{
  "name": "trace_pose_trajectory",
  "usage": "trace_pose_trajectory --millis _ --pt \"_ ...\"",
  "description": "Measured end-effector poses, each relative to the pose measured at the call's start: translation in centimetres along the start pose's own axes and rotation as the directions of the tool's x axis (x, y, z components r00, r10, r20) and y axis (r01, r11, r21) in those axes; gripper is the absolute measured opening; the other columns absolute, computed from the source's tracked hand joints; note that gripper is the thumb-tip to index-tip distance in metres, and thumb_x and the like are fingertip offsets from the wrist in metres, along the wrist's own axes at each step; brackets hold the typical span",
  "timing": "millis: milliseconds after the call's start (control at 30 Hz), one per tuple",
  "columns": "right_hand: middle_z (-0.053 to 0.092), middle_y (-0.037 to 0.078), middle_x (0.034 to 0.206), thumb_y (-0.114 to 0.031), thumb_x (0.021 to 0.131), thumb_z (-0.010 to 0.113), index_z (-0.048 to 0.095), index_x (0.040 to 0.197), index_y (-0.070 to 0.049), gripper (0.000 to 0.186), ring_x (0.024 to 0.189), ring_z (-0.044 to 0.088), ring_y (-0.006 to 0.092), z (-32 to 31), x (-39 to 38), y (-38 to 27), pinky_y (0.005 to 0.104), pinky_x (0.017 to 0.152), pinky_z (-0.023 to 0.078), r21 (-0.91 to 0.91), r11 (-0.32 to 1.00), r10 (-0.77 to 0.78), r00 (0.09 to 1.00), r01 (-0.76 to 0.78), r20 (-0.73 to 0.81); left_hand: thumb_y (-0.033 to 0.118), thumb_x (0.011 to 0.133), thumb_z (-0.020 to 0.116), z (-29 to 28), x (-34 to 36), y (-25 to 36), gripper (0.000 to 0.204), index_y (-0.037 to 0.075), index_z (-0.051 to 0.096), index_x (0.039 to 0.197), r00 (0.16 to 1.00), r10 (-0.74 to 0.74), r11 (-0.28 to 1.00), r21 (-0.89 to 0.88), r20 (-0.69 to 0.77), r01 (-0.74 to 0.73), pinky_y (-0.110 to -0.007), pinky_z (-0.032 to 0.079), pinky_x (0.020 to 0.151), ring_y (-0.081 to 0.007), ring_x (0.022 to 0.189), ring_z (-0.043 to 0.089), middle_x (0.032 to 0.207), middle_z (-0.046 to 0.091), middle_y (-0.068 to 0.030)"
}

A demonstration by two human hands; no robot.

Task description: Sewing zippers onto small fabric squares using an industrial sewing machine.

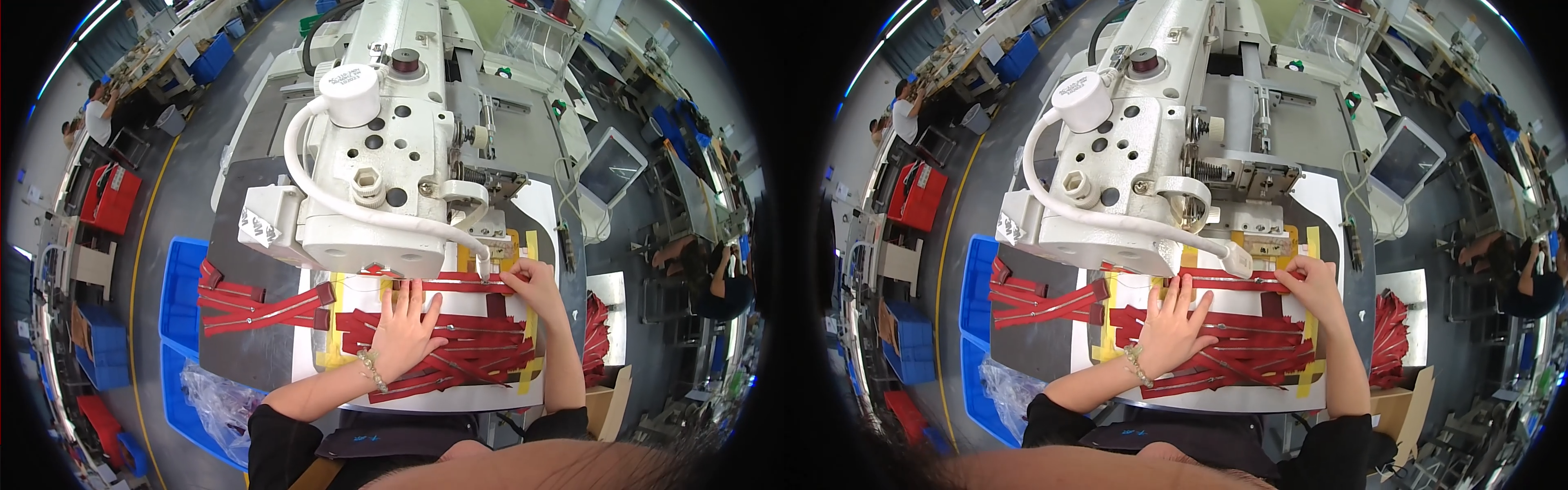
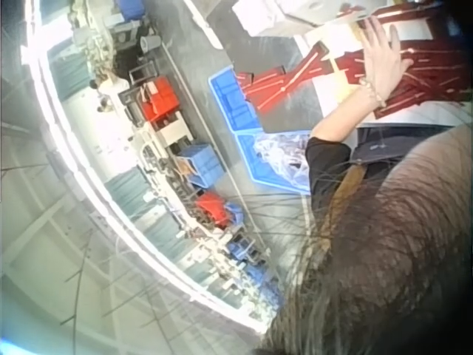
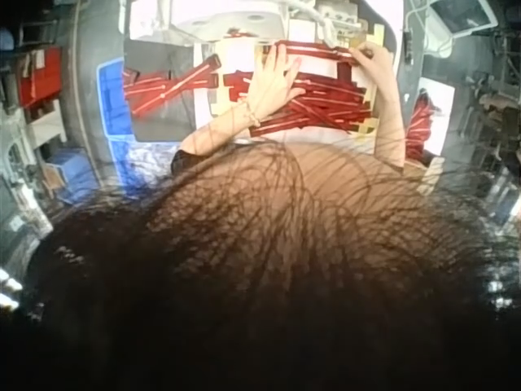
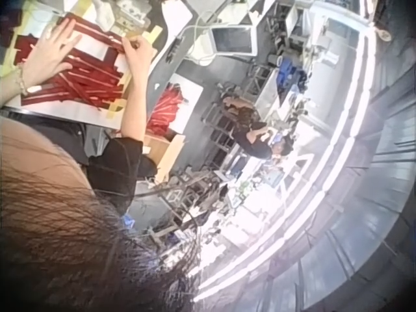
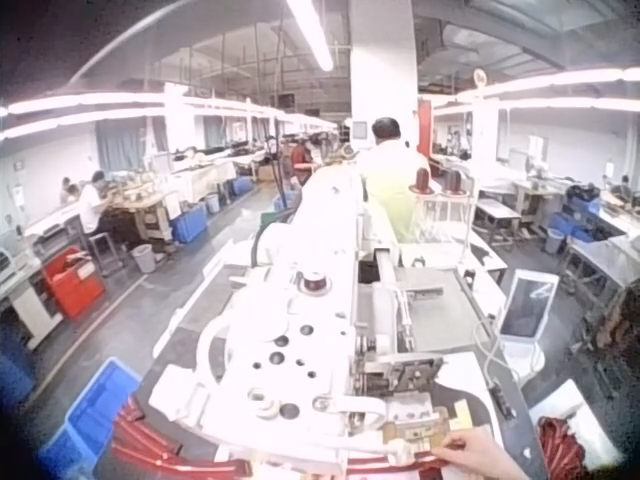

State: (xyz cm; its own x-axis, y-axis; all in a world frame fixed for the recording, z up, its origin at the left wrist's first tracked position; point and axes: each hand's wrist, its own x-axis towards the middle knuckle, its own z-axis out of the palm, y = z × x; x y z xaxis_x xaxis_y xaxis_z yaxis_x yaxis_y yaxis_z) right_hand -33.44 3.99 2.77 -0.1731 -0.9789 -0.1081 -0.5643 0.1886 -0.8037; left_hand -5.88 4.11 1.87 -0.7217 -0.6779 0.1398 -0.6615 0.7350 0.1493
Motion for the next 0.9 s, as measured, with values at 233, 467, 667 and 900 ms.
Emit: trace_pose_trajectory --millis 233,467,667,900 --pt "0.056 0.000 0.058 -0.021 0.074 0.073 0.059 0.084 -0.007 0.022 0.059 0.051 0.0138 0.3 0.0 -0.8 0.0321 0.077 0.033 -0.108 0.994 -0.020 0.999 0.015 -0.047 0.056 0.074 0.064 0.0 -0.1 -0.1 0.077 0.008 0.046 0.132 1.000 -0.017 1.000 0.006 0.016 0.017 -0.060 0.027 0.099 -0.0417 0.122 0.042 0.134 0.039 -0.0320" --pt "0.061 0.004 0.092 -0.019 0.076 0.070 0.059 0.096 -0.008 0.025 0.077 0.056 0.0201 2.3 -0.3 -2.8 0.0351 0.086 0.030 -0.571 0.785 -0.442 0.862 0.239 -0.247 0.052 0.074 0.066 -0.8 -0.2 -0.1 0.073 0.009 0.048 0.130 0.999 0.036 0.999 0.011 -0.014 -0.036 -0.056 0.031 0.097 -0.0377 0.121 0.044 0.135 0.040 -0.0272" --pt "0.059 0.014 0.100 -0.010 0.080 0.063 0.055 0.109 -0.003 0.031 0.091 0.059 0.0241 7.5 0.4 -6.5 0.0307 0.080 0.044 0.177 0.900 -0.399 0.917 0.397 -0.028 0.035 0.080 0.065 -2.4 -1.0 -1.2 0.043 0.010 0.059 0.115 0.863 0.465 0.884 0.052 -0.197 -0.464 -0.035 0.040 0.084 -0.0189 0.115 0.050 0.126 0.053 -0.0100" --pt "0.060 0.006 0.075 0.000 0.080 0.053 0.051 0.096 -0.004 0.016 0.071 0.059 0.0166 9.2 2.0 -8.2 0.0307 0.073 0.043 0.166 0.964 -0.200 0.979 0.205 -0.045 0.020 0.081 0.059 -3.1 -1.4 -3.2 0.027 0.008 0.063 0.105 0.726 0.606 0.788 0.120 -0.326 -0.604 -0.030 0.042 0.080 -0.0166 0.103 0.058 0.114 0.060 -0.0077"
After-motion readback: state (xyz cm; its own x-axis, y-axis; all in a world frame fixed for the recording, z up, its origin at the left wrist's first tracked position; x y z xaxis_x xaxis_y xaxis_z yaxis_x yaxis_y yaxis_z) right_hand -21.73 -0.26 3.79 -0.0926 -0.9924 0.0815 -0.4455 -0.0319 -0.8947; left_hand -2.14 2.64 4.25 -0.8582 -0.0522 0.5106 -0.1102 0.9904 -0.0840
